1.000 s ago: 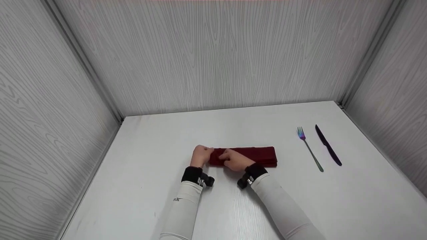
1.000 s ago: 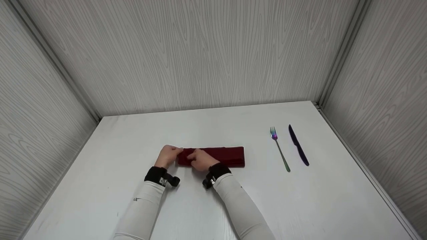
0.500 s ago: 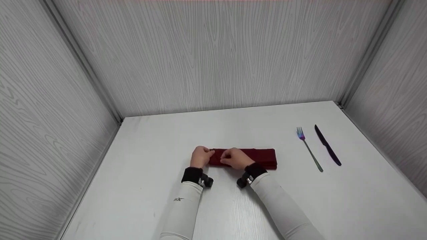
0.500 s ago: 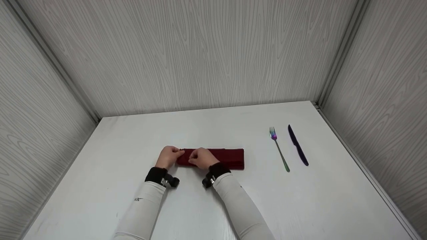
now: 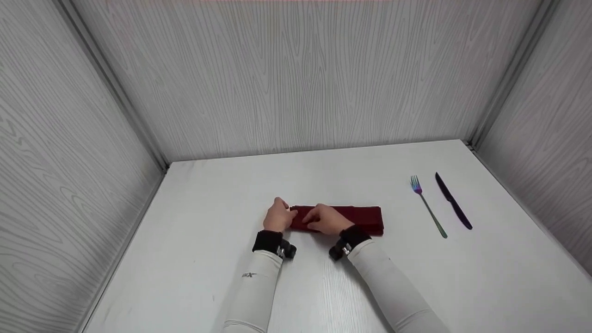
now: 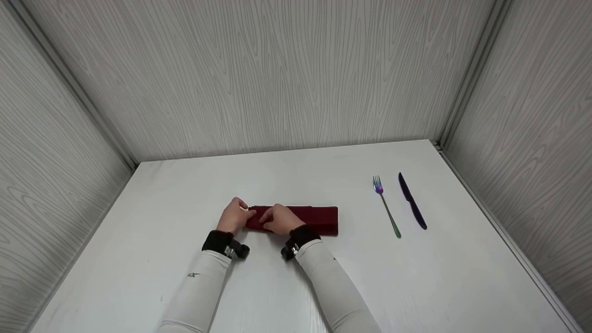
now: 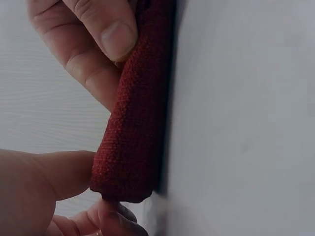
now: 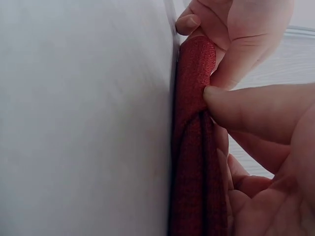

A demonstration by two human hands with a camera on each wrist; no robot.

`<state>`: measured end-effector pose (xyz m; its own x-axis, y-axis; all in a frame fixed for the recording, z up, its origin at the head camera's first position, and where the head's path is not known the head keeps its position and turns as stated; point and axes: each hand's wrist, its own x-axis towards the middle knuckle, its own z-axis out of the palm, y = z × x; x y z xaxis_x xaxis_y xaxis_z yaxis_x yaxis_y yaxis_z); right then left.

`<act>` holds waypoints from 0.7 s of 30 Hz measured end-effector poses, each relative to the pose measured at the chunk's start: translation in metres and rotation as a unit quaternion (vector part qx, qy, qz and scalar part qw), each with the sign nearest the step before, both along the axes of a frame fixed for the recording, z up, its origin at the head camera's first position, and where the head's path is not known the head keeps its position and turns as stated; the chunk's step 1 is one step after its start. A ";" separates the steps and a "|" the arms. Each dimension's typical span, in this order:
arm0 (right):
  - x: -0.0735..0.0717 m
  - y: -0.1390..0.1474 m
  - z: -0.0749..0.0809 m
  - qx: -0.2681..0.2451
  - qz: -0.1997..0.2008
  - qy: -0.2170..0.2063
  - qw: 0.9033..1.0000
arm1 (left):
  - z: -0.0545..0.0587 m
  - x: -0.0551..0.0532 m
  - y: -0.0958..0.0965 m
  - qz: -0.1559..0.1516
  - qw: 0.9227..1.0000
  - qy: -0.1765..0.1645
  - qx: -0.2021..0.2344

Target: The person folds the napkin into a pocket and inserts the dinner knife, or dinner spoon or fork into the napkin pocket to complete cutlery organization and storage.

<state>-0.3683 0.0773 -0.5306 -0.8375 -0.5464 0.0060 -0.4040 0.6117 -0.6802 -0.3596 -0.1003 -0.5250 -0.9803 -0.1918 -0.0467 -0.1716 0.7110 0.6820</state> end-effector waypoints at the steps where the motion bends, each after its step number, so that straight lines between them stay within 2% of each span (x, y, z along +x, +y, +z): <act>1: 0.000 0.001 -0.001 0.000 0.004 0.003 1.000 | 0.001 0.001 0.001 -0.008 1.000 0.019 -0.007; 3: -0.001 0.002 -0.002 -0.002 0.011 0.008 1.000 | 0.005 0.003 0.003 -0.037 0.997 0.060 -0.016; 5: -0.003 0.003 -0.003 -0.007 0.020 0.016 1.000 | 0.008 0.004 0.005 -0.088 0.992 0.089 -0.021; 7: -0.004 0.004 -0.004 -0.014 0.030 0.027 0.999 | 0.010 0.004 0.006 -0.143 0.985 0.089 -0.033; 9: -0.005 0.004 -0.005 -0.023 0.038 0.029 0.999 | 0.010 0.004 0.006 -0.177 0.981 0.071 -0.042; 12: -0.002 0.006 -0.007 -0.040 0.039 0.018 0.998 | 0.009 0.004 0.006 -0.188 0.980 0.035 -0.057; 15: 0.004 0.012 -0.008 -0.058 0.020 -0.006 0.998 | 0.009 0.006 0.006 -0.187 0.981 0.014 -0.044; 18: 0.012 0.026 -0.006 -0.076 -0.008 -0.019 0.997 | 0.009 0.008 0.007 -0.194 0.980 0.009 -0.036; 21: 0.019 0.044 0.002 -0.091 -0.043 -0.023 0.995 | 0.008 0.010 0.009 -0.194 0.981 0.010 -0.029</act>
